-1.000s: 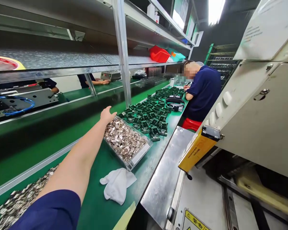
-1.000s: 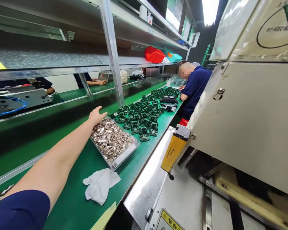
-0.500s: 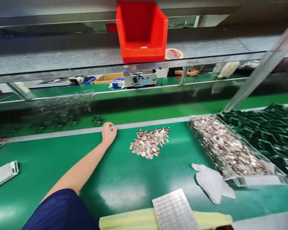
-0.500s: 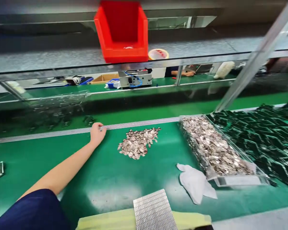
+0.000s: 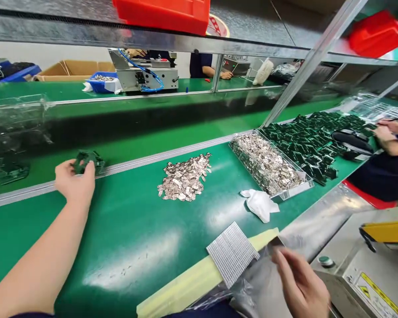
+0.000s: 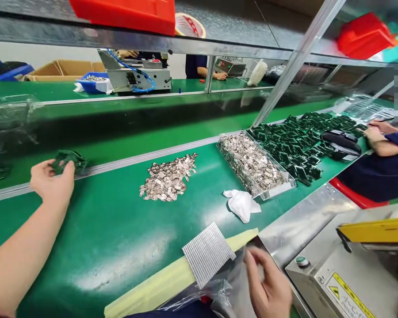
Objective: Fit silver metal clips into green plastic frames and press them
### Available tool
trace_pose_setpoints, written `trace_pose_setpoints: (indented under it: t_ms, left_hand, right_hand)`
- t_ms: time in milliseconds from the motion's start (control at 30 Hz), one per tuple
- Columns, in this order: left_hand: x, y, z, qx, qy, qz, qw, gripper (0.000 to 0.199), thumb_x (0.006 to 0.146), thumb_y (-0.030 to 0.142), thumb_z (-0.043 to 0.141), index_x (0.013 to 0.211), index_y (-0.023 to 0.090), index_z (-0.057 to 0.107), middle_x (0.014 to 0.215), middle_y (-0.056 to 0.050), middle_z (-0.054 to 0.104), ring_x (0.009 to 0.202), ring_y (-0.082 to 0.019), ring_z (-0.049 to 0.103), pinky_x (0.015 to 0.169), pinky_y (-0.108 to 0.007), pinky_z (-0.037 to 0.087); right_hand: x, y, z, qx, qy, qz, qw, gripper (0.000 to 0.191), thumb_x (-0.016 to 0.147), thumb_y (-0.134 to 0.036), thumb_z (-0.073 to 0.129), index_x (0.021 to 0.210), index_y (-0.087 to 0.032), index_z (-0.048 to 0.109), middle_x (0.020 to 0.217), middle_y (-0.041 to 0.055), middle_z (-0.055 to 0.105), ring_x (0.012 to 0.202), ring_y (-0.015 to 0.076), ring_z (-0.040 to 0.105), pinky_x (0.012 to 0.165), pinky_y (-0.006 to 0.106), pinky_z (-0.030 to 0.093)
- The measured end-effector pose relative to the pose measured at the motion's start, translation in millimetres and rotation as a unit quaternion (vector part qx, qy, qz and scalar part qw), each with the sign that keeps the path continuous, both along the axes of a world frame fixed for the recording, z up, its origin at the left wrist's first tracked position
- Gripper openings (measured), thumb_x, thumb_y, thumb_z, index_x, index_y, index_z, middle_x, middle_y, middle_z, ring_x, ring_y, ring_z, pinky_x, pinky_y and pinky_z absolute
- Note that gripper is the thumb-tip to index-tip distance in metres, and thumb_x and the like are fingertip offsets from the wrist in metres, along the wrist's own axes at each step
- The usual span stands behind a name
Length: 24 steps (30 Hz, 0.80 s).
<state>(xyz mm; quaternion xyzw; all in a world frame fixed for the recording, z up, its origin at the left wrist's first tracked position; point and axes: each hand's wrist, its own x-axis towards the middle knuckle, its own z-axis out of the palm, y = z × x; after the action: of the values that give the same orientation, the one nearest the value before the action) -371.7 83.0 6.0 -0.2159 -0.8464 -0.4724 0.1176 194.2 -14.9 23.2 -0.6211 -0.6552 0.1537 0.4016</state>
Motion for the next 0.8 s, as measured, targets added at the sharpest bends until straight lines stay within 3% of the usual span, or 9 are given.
trace_pose_setpoints:
  t_ms: [133,233,300,433,533,633,700,800]
  left_hand:
    - [78.8,-69.9,-8.8,-0.002,0.060,-0.169,0.984,0.043,0.074,0.046,0.069,0.110,0.028,0.056,0.104,-0.001,0.068,0.099,-0.024,0.066,0.095,-0.041,0.052]
    - [129.8,-119.8,-8.7,-0.070,0.062,-0.298,0.950,0.036,0.078,0.046,0.066,0.107,0.031,0.052,0.106,-0.004,0.064,0.103,-0.028,0.064,0.097,-0.043,0.050]
    - [150.0,-138.2,-7.5,-0.103,0.064,-0.354,0.927,0.031,0.078,0.046,0.066,0.101,0.032,0.050,0.103,-0.005,0.062,0.100,-0.029,0.063,0.095,-0.045,0.050]
    - [160.7,-143.1,-8.5,-0.139,0.055,-0.413,0.899,0.038,0.072,0.051,0.071,0.094,0.030,0.050,0.097,-0.006,0.061,0.099,-0.032,0.061,0.092,-0.049,0.050]
    - [156.1,-138.5,-7.8,-0.168,0.003,-0.467,0.868,0.067,0.066,0.054,0.076,0.120,0.030,0.045,0.121,-0.009,0.058,0.113,-0.034,0.058,0.098,-0.049,0.048]
    - [149.7,-134.4,-2.3,-0.195,-0.033,-0.538,0.820,0.096,0.071,0.053,0.074,0.146,0.032,0.017,0.148,-0.012,0.041,0.131,-0.033,0.048,0.106,-0.049,0.043]
    - [146.1,-130.4,1.6,-0.217,-0.020,-0.572,0.791,0.100,0.076,0.050,0.071,0.150,0.032,0.006,0.154,-0.012,0.034,0.138,-0.032,0.040,0.109,-0.051,0.040]
    - [143.2,-123.6,3.7,-0.255,0.018,-0.593,0.763,0.095,0.079,0.048,0.069,0.151,0.032,0.009,0.150,-0.011,0.043,0.137,-0.032,0.042,0.107,-0.051,0.042]
  right_hand:
    - [-62.8,81.6,9.1,-0.025,-0.029,0.226,0.973,0.027,0.097,-0.036,0.046,0.092,-0.023,0.068,0.089,0.0050,0.070,0.080,0.0233,0.067,0.073,0.032,0.053]
    - [-116.4,129.8,15.4,-0.068,-0.168,0.289,0.940,0.024,0.099,-0.025,0.046,0.105,-0.022,0.068,0.100,0.0055,0.069,0.092,0.0225,0.065,0.082,0.032,0.050]
    - [-144.4,148.4,14.9,-0.082,-0.215,0.301,0.925,0.019,0.098,-0.024,0.053,0.108,-0.021,0.068,0.097,0.0054,0.067,0.088,0.0223,0.064,0.078,0.030,0.048]
    - [-168.3,158.0,7.5,-0.091,-0.268,0.310,0.908,0.009,0.094,-0.020,0.062,0.099,-0.021,0.070,0.094,0.0048,0.063,0.081,0.0208,0.063,0.070,0.027,0.044]
    - [-158.8,152.6,3.9,-0.094,-0.303,0.310,0.896,0.007,0.096,-0.019,0.061,0.097,-0.019,0.068,0.095,0.0050,0.061,0.082,0.0198,0.062,0.070,0.026,0.043]
    - [-138.7,145.6,4.6,-0.105,-0.337,0.311,0.882,0.006,0.097,-0.019,0.060,0.098,-0.016,0.065,0.098,0.0061,0.060,0.085,0.0192,0.062,0.073,0.024,0.042]
    - [-127.3,141.9,7.0,-0.115,-0.362,0.312,0.871,0.006,0.098,-0.018,0.059,0.097,-0.015,0.064,0.097,0.0068,0.061,0.085,0.0198,0.063,0.073,0.024,0.042]
    - [-117.7,138.7,12.1,-0.128,-0.401,0.309,0.853,0.008,0.097,-0.017,0.056,0.098,-0.012,0.063,0.096,0.0100,0.062,0.084,0.0228,0.063,0.071,0.027,0.043]
